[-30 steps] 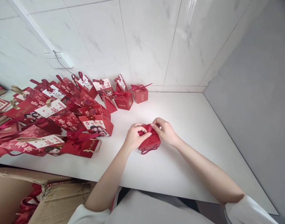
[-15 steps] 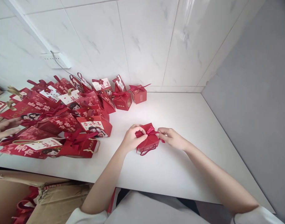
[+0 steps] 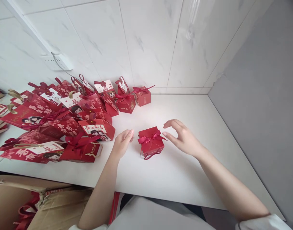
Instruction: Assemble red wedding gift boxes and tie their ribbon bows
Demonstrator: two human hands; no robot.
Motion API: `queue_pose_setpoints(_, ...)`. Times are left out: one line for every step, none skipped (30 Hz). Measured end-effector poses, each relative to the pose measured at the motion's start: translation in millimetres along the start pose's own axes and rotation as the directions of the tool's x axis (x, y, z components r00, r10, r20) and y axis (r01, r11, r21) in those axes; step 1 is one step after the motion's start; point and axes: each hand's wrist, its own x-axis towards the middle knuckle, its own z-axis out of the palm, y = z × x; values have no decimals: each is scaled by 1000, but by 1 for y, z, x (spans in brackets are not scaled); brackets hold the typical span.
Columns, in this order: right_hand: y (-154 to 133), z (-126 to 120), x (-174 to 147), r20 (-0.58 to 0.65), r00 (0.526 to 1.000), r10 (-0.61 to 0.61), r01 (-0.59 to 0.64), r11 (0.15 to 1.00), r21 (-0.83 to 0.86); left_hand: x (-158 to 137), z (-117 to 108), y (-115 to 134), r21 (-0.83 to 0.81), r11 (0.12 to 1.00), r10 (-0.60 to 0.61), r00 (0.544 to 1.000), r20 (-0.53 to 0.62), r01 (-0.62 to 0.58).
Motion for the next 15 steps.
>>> queue_pose_setpoints(2, 1, 4, 8, 999, 47, -47, 998, 36, -4, -1, 1, 36, 999, -28, 997, 66, 26)
queue_pose_setpoints(4, 2, 8, 47, 994, 100, -103, 992, 72, -8, 0, 2, 57, 997, -52, 990, 130, 45)
queue_pose_setpoints(6, 4, 12, 111, 983, 148, -160, 981, 111, -10, 0, 3, 60, 996, -70, 980, 185, 60)
queue_pose_setpoints(10, 7, 16, 190, 965, 179, -210, 965, 157, -12, 2, 3, 43, 997, -78, 971, 225, 70)
queue_pose_setpoints(13, 10, 20, 271, 944, 185, -246, 947, 208, -13, 4, 3, 12, 997, -80, 964, 253, 79)
queue_pose_setpoints(16, 14, 22, 338, 926, 170, -266, 927, 264, -13, 6, 3, -28, 996, -77, 960, 271, 88)
queue_pose_setpoints(19, 18, 24, 379, 915, 140, -271, 908, 318, -13, 8, 2, -72, 993, -70, 958, 279, 94)
queue_pose_setpoints(22, 21, 25, 393, 913, 108, -263, 893, 365, -12, 9, 2, -116, 989, -62, 959, 276, 97)
queue_pose_setpoints(24, 24, 25, 386, 918, 85, -249, 883, 397, -12, 11, 1, -155, 983, -54, 963, 264, 97)
queue_pose_setpoints(26, 27, 25, 370, 926, 74, -237, 878, 416, -11, 13, 0, -183, 978, -49, 968, 248, 96)
queue_pose_setpoints(27, 30, 25, 353, 933, 75, -231, 876, 425, -11, 15, 0, -200, 975, -46, 971, 233, 94)
queue_pose_setpoints(28, 31, 24, 338, 938, 81, -230, 874, 427, -12, 17, -1, -203, 975, -43, 975, 220, 89)
queue_pose_setpoints(29, 33, 23, 330, 940, 89, -233, 875, 426, -12, 19, -1, -194, 978, -37, 977, 209, 79)
queue_pose_setpoints(29, 34, 22, 325, 941, 93, -232, 877, 420, -12, 20, -2, -179, 982, -26, 979, 200, 63)
queue_pose_setpoints(30, 34, 21, 317, 944, 91, -223, 885, 410, -12, 22, -3, -164, 986, -11, 981, 192, 43)
